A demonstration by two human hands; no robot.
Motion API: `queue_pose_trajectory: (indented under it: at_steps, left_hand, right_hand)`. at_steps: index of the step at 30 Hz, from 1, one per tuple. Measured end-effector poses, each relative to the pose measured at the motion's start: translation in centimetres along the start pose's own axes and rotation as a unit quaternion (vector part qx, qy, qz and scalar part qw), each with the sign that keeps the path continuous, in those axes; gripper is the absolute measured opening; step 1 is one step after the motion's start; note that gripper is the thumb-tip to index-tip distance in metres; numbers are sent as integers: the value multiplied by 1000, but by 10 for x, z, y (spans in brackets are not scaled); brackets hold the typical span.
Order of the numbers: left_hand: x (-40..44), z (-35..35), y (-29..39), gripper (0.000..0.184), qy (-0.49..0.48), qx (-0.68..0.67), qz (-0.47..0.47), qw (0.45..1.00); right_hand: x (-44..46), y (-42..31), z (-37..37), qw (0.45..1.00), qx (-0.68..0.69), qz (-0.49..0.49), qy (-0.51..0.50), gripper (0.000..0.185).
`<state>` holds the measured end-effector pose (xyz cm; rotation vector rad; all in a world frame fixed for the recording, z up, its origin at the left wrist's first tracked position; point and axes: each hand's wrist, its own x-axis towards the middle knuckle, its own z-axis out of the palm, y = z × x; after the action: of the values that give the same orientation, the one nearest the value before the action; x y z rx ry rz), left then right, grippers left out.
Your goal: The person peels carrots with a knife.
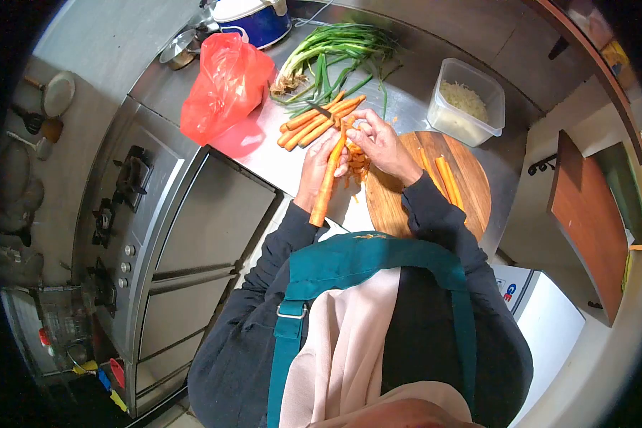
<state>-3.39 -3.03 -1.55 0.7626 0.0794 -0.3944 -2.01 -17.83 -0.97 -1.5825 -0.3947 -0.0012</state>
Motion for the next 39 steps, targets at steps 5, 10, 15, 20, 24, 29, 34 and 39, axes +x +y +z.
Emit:
queue_pose_trajectory:
  at_steps: [5,10,15,20,24,29,34,39]
  left_hand:
    - [0,1,0,28,2,15,8,1000]
    - [1,-2,-2,33,-19,-13,-13,1000]
    - [1,-9,-4,35,-60,-7,-21,998]
    - [13,-26,-5,29,63,25,-25,997]
    - [11,-20,4,26,58,129,63,988]
    - [13,-15,1,22,66,107,79,989]
    - [16,-18,-3,20,48,68,73,994]
    - [8,-10,2,20,34,35,30,998]
  right_hand:
    - [1,-4,2,999,-34,20,31,20]
    - [11,19,2,991,-70,-87,77,18]
    - [10,10,-9,995,-54,50,73,19]
    - [-2,8,-6,987,-154,21,43,21]
    - [-31,-5,16,962,-267,11,-61,31]
    - [-34,-1,19,963,-265,0,-52,24]
    - [-26,3,14,953,-298,-48,-7,21]
    - [-15,14,1,958,-279,-41,53,22]
